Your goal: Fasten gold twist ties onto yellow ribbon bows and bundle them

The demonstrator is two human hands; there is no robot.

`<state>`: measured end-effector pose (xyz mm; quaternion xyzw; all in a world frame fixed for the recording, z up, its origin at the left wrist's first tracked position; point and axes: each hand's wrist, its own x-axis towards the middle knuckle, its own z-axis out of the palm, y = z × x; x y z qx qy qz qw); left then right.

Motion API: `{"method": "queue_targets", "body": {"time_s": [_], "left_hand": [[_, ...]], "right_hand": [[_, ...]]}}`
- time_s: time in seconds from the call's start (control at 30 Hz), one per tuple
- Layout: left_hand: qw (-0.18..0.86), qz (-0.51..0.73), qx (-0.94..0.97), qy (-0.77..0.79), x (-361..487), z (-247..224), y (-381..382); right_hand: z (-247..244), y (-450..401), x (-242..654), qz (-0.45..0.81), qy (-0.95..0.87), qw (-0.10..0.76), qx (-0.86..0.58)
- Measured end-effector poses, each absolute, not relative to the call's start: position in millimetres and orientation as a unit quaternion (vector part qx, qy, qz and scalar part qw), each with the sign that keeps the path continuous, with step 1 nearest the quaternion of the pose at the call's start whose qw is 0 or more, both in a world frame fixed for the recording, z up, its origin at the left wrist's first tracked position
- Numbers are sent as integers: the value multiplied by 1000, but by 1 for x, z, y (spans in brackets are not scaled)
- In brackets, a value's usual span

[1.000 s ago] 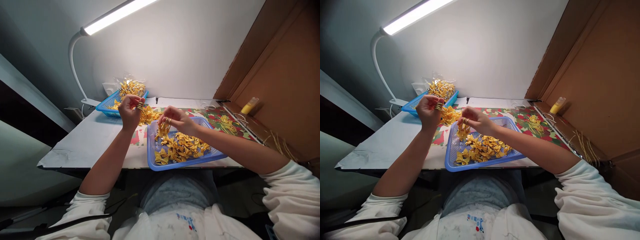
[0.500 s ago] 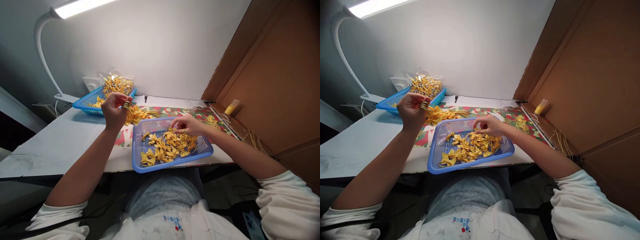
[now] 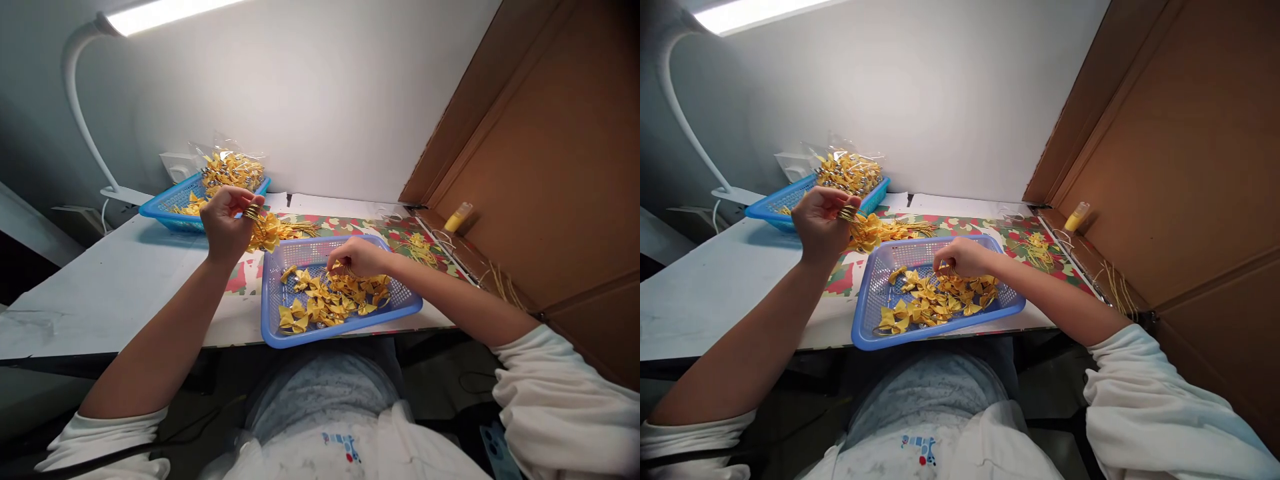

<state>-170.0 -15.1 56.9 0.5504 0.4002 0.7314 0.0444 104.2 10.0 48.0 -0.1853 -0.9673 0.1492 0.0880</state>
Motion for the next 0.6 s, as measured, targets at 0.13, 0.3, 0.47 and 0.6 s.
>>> {"method": "queue_targets", "body": {"time_s": [0.13,0.3,0.47,0.6], "left_hand": [[35,726,552,410,-169,57,-15],[16,712,554,431,-167,57,-16],[1,698,562,444,-169,54,-14],[0,688,565,456,-169,52,-13]], "right_hand": [[53,9,112,174,-963,129,-161],[67,5,122,192,-949,187,-169],[80,1,130,218,-927,238,-192],[88,0,134,212,-915,273,-208]]}}
